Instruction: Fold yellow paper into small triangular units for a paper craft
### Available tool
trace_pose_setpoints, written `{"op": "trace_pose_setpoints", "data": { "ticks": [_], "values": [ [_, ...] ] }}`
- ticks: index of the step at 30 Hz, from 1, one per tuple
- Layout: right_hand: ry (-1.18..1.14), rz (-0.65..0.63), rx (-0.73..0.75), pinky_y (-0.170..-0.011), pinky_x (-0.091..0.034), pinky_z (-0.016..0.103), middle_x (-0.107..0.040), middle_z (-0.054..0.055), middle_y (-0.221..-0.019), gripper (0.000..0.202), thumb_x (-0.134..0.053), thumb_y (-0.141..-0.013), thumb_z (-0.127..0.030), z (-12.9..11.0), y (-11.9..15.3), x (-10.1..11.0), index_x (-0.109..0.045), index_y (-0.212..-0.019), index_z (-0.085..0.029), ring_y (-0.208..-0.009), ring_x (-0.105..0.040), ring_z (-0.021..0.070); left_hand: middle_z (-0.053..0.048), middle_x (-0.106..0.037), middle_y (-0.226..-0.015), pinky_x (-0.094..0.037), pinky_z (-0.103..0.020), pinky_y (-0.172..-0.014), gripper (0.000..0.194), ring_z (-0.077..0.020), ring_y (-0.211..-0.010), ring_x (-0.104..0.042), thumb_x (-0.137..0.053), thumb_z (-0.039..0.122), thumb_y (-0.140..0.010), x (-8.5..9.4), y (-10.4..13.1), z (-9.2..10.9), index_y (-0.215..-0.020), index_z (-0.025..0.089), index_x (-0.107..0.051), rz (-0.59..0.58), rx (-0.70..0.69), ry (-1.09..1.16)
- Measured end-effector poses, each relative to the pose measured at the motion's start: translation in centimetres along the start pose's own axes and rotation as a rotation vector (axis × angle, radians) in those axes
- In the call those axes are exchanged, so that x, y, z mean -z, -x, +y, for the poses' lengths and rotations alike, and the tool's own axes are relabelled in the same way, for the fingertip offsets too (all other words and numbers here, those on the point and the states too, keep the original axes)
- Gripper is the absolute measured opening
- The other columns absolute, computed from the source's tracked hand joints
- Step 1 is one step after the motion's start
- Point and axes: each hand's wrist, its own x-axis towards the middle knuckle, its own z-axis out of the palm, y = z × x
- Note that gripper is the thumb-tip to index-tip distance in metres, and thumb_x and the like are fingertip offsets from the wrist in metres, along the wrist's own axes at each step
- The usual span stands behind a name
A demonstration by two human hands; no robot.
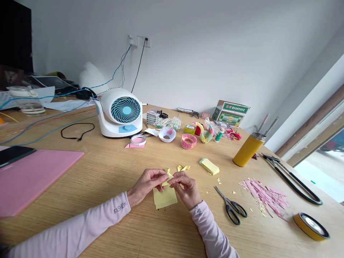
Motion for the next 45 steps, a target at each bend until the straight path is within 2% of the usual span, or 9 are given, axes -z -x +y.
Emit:
{"op": "trace_pose_setpoints", "data": {
  "ticks": [3,6,9,12,16,29,33,39,45],
  "values": [
    [0.122,-0.049,0.047,-0.079,-0.047,0.039,-0.063,0.008,-0.076,0.012,-0.065,-0.076,-0.032,-0.4,0.1,0.2,-0.074,-0.074,-0.025,-0.086,-0.057,0.0240,-0.003,-0.060,-0.067,-0.044,-0.021,-0.050,0.034,-0.0098,-0.052,-0.053,-0.067,0.044,-0.068,0.0,-0.1,-0.1,-0.075,0.011,-0.067,0.025,-0.014,-0.027],
    [0.052,-0.071,0.008,-0.084,-0.044,0.038,-0.064,0.008,-0.091,0.014,-0.064,-0.076,-0.034,-1.0,0.2,0.3,-0.071,-0.076,-0.023,-0.096,-0.056,0.0253,-0.003,-0.060,-0.066,-0.044,-0.022,-0.051,0.031,-0.0100,-0.054,-0.052,-0.068,0.042,-0.068,-0.1,-0.1,-0.3,-0.072,0.011,-0.066,0.042,-0.070,-0.072],
    [-0.087,0.006,-0.090,-0.081,-0.046,0.034,-0.065,0.007,-0.094,0.019,-0.064,-0.076,-0.037,-1.1,0.1,0.3,-0.066,-0.086,-0.022,-0.092,-0.059,0.0227,-0.002,-0.058,-0.063,-0.044,-0.021,-0.051,0.028,-0.0102,-0.054,-0.051,-0.066,0.040,-0.070,-0.3,-0.1,-0.5,-0.069,0.012,-0.066,0.048,-0.128,-0.142],
    [-0.050,0.040,-0.158,-0.075,-0.048,0.031,-0.067,0.006,-0.085,0.023,-0.067,-0.074,-0.038,-0.5,-0.1,0.2,-0.067,-0.086,-0.019,-0.082,-0.061,0.0208,-0.002,-0.058,-0.063,-0.044,-0.022,-0.052,0.025,-0.0105,-0.054,-0.052,-0.064,0.038,-0.072,-0.4,-0.1,-0.7,-0.070,0.012,-0.065,0.043,-0.156,-0.188],
    [0.006,0.024,-0.153,-0.070,-0.049,0.031,-0.067,0.006,-0.078,0.025,-0.065,-0.075,-0.041,0.1,-0.2,0.0,-0.069,-0.078,-0.017,-0.076,-0.061,0.0206,-0.002,-0.059,-0.064,-0.046,-0.022,-0.052,0.024,-0.0108,-0.054,-0.052,-0.068,0.036,-0.069,-0.3,-0.2,-1.0,-0.072,0.013,-0.064,0.042,-0.143,-0.175],
    [-0.033,0.003,-0.144,-0.066,-0.045,0.025,-0.060,0.004,-0.076,0.020,-0.063,-0.079,-0.036,0.9,-0.1,-0.1,-0.063,-0.079,-0.016,-0.072,-0.055,0.0153,0.000,-0.056,-0.065,-0.050,-0.023,-0.052,0.027,-0.0104,-0.058,-0.052,-0.065,0.038,-0.072,0.0,-0.3,-1.5,-0.073,0.012,-0.061,-0.009,-0.146,-0.147],
    [-0.103,0.015,-0.171,-0.061,-0.046,0.024,-0.057,0.002,-0.072,0.021,-0.064,-0.078,-0.038,0.6,-0.1,-0.5,-0.061,-0.077,-0.017,-0.067,-0.053,0.0127,0.000,-0.055,-0.066,-0.050,-0.023,-0.053,0.029,-0.0105,-0.059,-0.052,-0.064,0.040,-0.073,0.0,-0.3,-1.3,-0.074,0.011,-0.060,-0.017,-0.143,-0.149],
    [-0.216,0.040,-0.230,-0.057,-0.046,0.023,-0.056,0.001,-0.070,0.024,-0.068,-0.073,-0.039,0.3,-0.2,-0.3,-0.062,-0.074,-0.016,-0.064,-0.050,0.0117,-0.003,-0.058,-0.072,-0.044,-0.019,-0.052,0.030,-0.0105,-0.064,-0.051,-0.057,0.039,-0.079,0.2,-0.3,-0.8,-0.081,0.011,-0.065,-0.046,-0.177,-0.219],
    [-0.379,0.086,-0.267,-0.054,-0.044,0.021,-0.057,0.001,-0.069,0.020,-0.074,-0.068,-0.035,0.2,-0.2,-0.5,-0.066,-0.072,-0.017,-0.062,-0.050,0.0108,-0.004,-0.060,-0.077,-0.041,-0.019,-0.053,0.030,-0.0112,-0.067,-0.052,-0.061,0.040,-0.076,0.4,-0.2,-0.4,-0.084,0.011,-0.068,-0.068,-0.106,-0.135]
  ]
}}
